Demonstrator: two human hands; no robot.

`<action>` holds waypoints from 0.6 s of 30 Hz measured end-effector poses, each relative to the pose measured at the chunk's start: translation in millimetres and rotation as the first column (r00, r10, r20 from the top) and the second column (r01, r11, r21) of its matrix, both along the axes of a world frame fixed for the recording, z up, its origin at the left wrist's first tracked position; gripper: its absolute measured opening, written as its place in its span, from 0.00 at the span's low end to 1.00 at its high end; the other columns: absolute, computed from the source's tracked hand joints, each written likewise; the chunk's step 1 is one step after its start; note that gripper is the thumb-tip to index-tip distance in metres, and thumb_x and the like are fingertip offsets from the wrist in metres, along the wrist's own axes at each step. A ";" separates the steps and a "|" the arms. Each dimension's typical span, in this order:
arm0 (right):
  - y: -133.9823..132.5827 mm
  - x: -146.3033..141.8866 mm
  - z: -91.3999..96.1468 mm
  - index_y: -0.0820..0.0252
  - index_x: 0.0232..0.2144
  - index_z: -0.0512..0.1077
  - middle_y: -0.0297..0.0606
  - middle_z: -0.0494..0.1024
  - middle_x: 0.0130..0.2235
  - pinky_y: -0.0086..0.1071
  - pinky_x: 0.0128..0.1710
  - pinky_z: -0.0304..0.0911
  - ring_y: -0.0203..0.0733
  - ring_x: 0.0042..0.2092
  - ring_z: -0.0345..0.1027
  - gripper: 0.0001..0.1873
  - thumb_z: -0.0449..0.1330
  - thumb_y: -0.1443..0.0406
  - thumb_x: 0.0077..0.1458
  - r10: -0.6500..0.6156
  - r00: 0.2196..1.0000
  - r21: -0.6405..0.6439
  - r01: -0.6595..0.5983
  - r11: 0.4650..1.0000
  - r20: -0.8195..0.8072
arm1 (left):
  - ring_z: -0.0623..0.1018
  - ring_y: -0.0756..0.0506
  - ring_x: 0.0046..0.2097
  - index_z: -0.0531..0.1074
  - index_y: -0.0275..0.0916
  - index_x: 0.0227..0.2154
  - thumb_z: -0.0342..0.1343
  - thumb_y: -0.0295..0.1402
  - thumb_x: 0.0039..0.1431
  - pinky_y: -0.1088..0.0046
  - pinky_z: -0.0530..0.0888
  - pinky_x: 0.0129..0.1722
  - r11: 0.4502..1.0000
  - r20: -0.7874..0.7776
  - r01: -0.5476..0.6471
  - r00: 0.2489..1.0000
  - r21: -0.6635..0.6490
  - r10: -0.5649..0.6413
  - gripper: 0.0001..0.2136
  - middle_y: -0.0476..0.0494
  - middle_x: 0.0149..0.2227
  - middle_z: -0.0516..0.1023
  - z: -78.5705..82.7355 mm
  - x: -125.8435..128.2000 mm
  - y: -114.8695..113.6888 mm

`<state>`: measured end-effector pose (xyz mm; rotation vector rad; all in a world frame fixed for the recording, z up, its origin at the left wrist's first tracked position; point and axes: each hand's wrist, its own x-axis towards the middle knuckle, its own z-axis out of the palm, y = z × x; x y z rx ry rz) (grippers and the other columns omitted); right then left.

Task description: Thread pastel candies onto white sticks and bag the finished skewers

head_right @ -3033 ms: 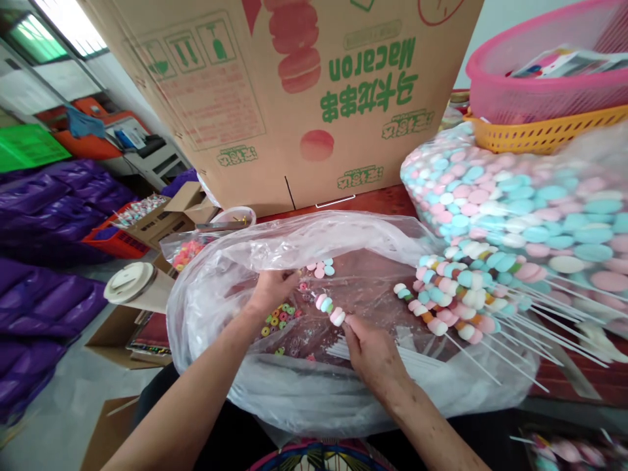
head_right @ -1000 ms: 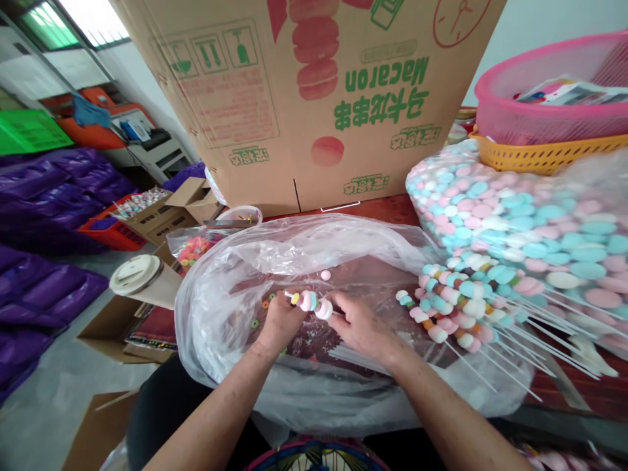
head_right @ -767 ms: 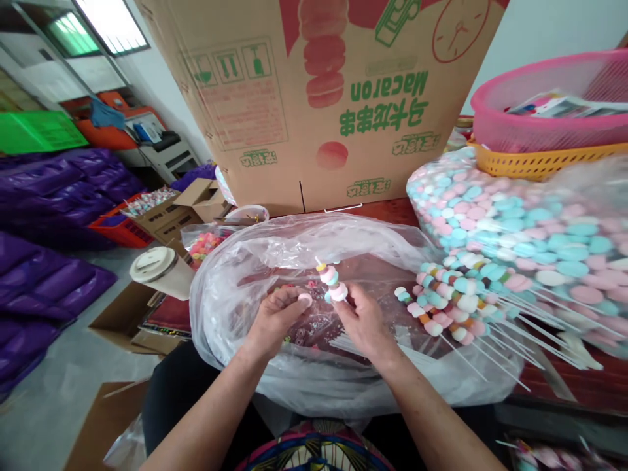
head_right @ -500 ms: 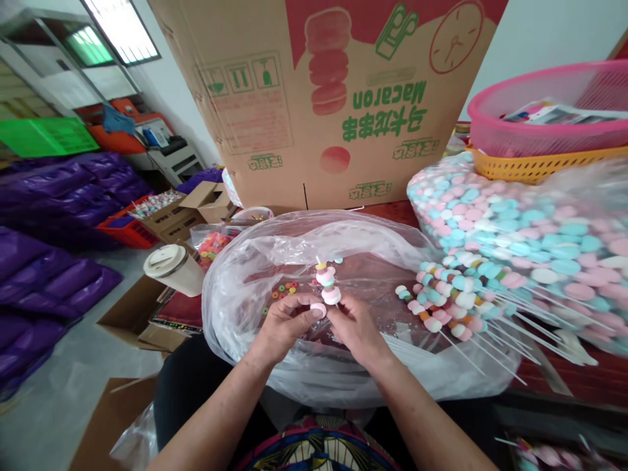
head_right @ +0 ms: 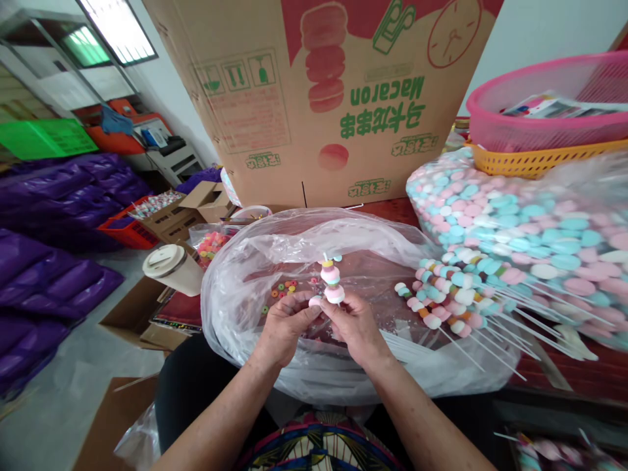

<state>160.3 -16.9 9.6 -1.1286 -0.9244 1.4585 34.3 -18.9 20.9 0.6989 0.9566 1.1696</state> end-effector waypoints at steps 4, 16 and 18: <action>0.4 2.7 5.0 0.61 0.27 0.73 0.31 0.69 0.22 0.26 0.22 0.54 0.32 0.25 0.59 0.17 0.66 0.53 0.41 0.010 0.979 0.131 -0.037 0.991 0.202 | 0.74 0.52 0.28 0.76 0.36 0.31 0.67 0.27 0.38 0.78 0.69 0.30 0.989 -0.094 -0.078 0.991 0.125 0.090 0.13 0.50 0.26 0.78 -5.4 2.4 2.9; 8.1 -3.1 1.4 0.61 0.27 0.68 0.21 0.54 0.16 0.26 0.16 0.38 0.27 0.17 0.42 0.25 0.67 0.48 0.35 0.031 0.997 -0.057 -0.027 0.998 0.066 | 0.75 0.52 0.30 0.76 0.36 0.31 0.69 0.29 0.40 0.77 0.71 0.34 0.997 0.079 0.013 0.997 0.076 -0.019 0.12 0.48 0.28 0.78 -8.7 -1.6 4.9; 6.9 1.3 2.5 0.60 0.27 0.68 0.22 0.53 0.16 0.26 0.16 0.39 0.28 0.18 0.42 0.24 0.65 0.47 0.37 0.062 0.991 -0.063 -0.054 0.997 0.120 | 0.75 0.52 0.30 0.76 0.35 0.30 0.69 0.30 0.39 0.76 0.72 0.34 0.999 0.074 0.004 0.997 0.038 -0.007 0.13 0.48 0.28 0.78 -9.5 -2.6 7.4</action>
